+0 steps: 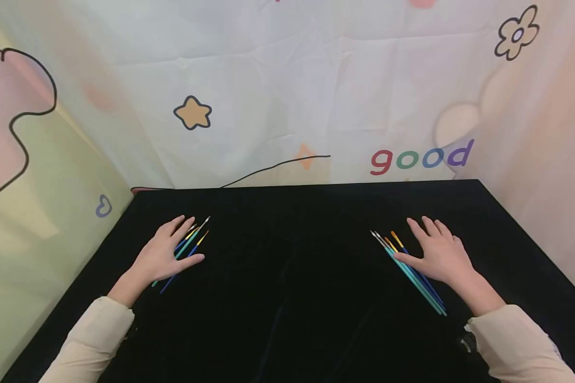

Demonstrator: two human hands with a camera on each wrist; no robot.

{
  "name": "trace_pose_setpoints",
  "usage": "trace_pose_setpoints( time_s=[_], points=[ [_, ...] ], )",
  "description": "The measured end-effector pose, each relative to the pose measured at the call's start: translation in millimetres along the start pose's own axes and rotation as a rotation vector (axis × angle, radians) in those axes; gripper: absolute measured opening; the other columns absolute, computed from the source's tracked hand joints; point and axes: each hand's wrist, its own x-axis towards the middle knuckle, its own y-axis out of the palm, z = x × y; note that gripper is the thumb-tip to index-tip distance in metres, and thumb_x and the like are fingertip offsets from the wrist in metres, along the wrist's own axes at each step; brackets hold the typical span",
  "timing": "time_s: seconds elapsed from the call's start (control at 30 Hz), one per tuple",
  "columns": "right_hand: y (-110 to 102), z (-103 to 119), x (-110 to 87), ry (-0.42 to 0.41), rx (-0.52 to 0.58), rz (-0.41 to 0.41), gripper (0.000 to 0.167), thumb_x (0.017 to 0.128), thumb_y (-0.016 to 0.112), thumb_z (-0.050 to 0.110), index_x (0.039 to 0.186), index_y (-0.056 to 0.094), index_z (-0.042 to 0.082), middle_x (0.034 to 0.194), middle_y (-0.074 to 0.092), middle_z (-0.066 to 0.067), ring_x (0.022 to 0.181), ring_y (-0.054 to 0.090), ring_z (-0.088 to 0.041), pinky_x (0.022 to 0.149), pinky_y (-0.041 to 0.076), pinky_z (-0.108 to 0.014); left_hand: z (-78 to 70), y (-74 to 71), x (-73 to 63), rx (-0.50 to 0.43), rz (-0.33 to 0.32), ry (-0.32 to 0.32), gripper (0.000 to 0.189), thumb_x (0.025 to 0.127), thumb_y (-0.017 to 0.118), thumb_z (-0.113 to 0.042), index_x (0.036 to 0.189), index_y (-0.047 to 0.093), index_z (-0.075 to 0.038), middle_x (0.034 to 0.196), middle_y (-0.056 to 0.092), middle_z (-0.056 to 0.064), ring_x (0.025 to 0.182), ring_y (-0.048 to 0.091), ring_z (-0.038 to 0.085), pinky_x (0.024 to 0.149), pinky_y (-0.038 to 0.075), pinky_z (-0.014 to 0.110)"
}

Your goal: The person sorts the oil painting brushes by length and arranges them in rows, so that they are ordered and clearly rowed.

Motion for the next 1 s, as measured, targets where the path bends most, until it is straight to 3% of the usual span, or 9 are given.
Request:
trace_pose_setpoints(
  time_s=[0.17,0.5,0.7,0.83,1.0],
  points=[
    [-2.1,-4.6,0.1,-0.029,0.034,-0.009,0.081,0.081,0.061,0.049,0.134,0.035,-0.006,0.129,0.032,-0.039,0.112,0.033,-0.055,0.085,0.031,-0.066,11.1,-4.9,-4.5,-0.059,0.013,-0.010,0.083,0.079,0.058,-0.057,0.143,0.028,-0.015,0.141,0.027,0.018,0.122,0.032,0.037,0.085,0.041,0.055],
    [-5.8,-12.1,0.1,-0.050,0.110,0.001,0.072,0.082,0.064,0.041,0.129,0.041,-0.008,0.120,0.041,-0.039,0.105,0.042,-0.053,0.080,0.038,-0.062,27.4,-7.2,-6.7,-0.217,0.052,0.005,0.076,0.079,0.067,-0.044,0.140,0.035,-0.012,0.129,0.036,0.017,0.100,0.047,0.033,0.079,0.043,0.049],
    [-7.9,-15.8,3.1,-0.088,0.182,-0.009,0.062,0.080,0.068,0.031,0.125,0.047,-0.007,0.114,0.048,-0.034,0.094,0.053,-0.044,0.073,0.044,-0.055,35.5,-8.1,-4.5,-0.320,0.099,0.009,0.074,0.078,0.070,-0.036,0.139,0.038,-0.008,0.119,0.044,0.017,0.089,0.052,0.026,0.068,0.044,0.037],
    [-4.8,-18.9,4.2,-0.112,0.237,0.005,0.053,0.079,0.070,0.021,0.121,0.052,-0.005,0.109,0.052,-0.029,0.089,0.056,-0.037,0.069,0.047,-0.048,42.2,-5.3,-6.1,-0.382,0.151,0.028,0.069,0.078,0.072,-0.026,0.136,0.041,-0.005,0.116,0.047,0.020,0.085,0.058,0.023,0.071,0.048,0.037],
    [7.3,-25.5,-0.8,-0.102,0.312,0.064,0.044,0.076,0.070,0.010,0.115,0.058,-0.006,0.092,0.056,-0.016,0.073,0.053,-0.018,0.058,0.043,-0.030,42.4,5.6,-6.8,-0.420,0.241,0.067,0.063,0.079,0.071,-0.017,0.134,0.044,-0.002,0.111,0.047,0.021,0.082,0.061,0.019,0.073,0.050,0.037]
  ],
)
